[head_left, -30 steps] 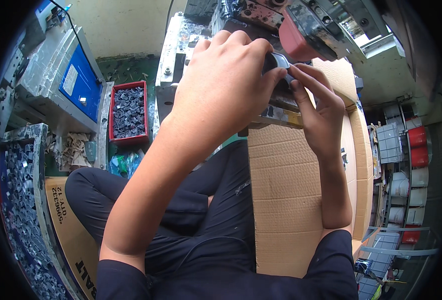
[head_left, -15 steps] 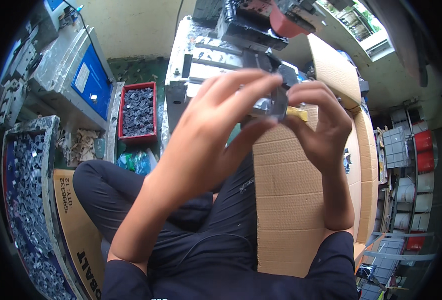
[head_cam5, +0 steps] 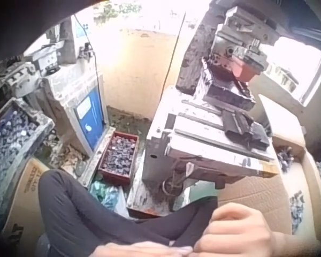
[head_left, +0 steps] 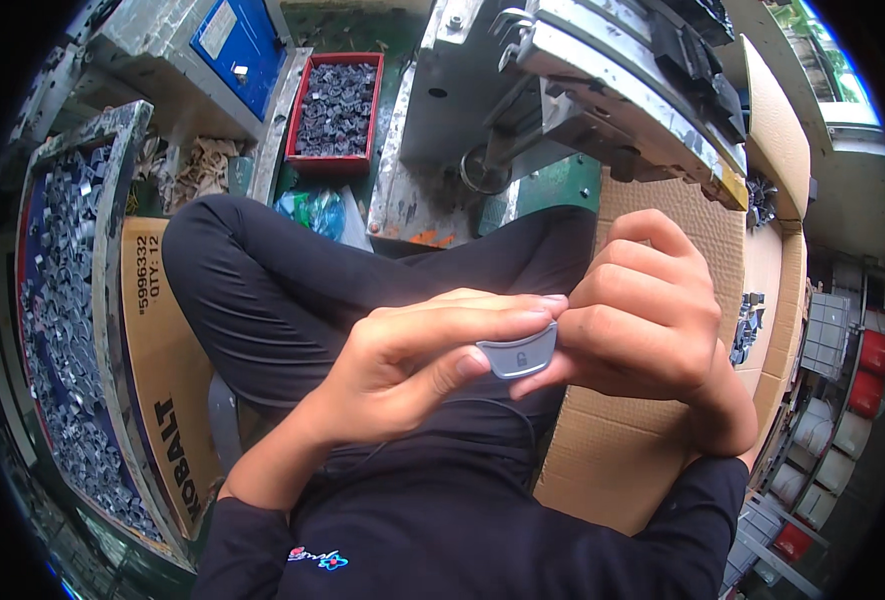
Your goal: Using a pad printing machine to apply a lock icon to grey plastic components.
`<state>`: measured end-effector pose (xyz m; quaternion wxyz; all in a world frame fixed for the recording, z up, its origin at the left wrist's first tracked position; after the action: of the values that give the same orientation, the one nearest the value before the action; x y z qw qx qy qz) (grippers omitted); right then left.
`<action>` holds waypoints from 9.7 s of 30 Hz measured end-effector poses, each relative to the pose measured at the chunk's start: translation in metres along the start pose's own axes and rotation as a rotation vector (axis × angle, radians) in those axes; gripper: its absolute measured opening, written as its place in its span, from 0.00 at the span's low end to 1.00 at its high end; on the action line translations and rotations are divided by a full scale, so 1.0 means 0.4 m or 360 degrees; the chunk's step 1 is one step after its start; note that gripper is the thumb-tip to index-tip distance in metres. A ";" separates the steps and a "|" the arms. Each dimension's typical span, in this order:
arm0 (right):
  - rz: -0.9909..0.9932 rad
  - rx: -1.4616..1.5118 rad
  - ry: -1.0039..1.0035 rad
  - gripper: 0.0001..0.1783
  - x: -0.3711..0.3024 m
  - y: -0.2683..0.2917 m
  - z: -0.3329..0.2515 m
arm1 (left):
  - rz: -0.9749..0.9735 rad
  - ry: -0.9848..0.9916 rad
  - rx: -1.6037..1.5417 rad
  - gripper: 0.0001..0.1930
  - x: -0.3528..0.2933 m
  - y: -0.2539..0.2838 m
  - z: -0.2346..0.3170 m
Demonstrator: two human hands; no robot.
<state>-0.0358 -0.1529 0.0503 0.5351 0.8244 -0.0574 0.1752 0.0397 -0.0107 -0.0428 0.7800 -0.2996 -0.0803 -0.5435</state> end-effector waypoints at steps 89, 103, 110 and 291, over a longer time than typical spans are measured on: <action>0.0228 -0.0625 -0.1724 0.68 -0.843 0.337 0.111 | -0.1010 0.0759 0.2078 0.14 -0.132 0.259 -0.317; 0.0633 -0.0420 -0.1847 0.64 -0.771 0.213 0.252 | -0.1015 0.0835 0.2079 0.15 -0.121 0.255 -0.314; 0.0724 -0.0421 -0.1781 0.58 -0.670 0.231 0.442 | -0.1048 0.0891 0.2088 0.14 -0.132 0.267 -0.327; 0.0680 -0.0742 -0.0486 0.15 0.038 0.228 0.205 | -0.0182 -0.0756 0.1846 0.27 0.533 -0.030 0.004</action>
<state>-0.0286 -0.2640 0.1042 0.6455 0.6661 -0.3464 0.1401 0.1137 -0.1829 0.0591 0.7462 0.0645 -0.5490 -0.3709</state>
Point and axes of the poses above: each hand's wrist, its own x-axis towards the middle knuckle, its own y-axis out of the back of the hand, z = x × y, the point moved 6 cm from there along x, towards the middle knuckle, and after that the axes turned 12 degrees about -y, right-handed, at the moved point
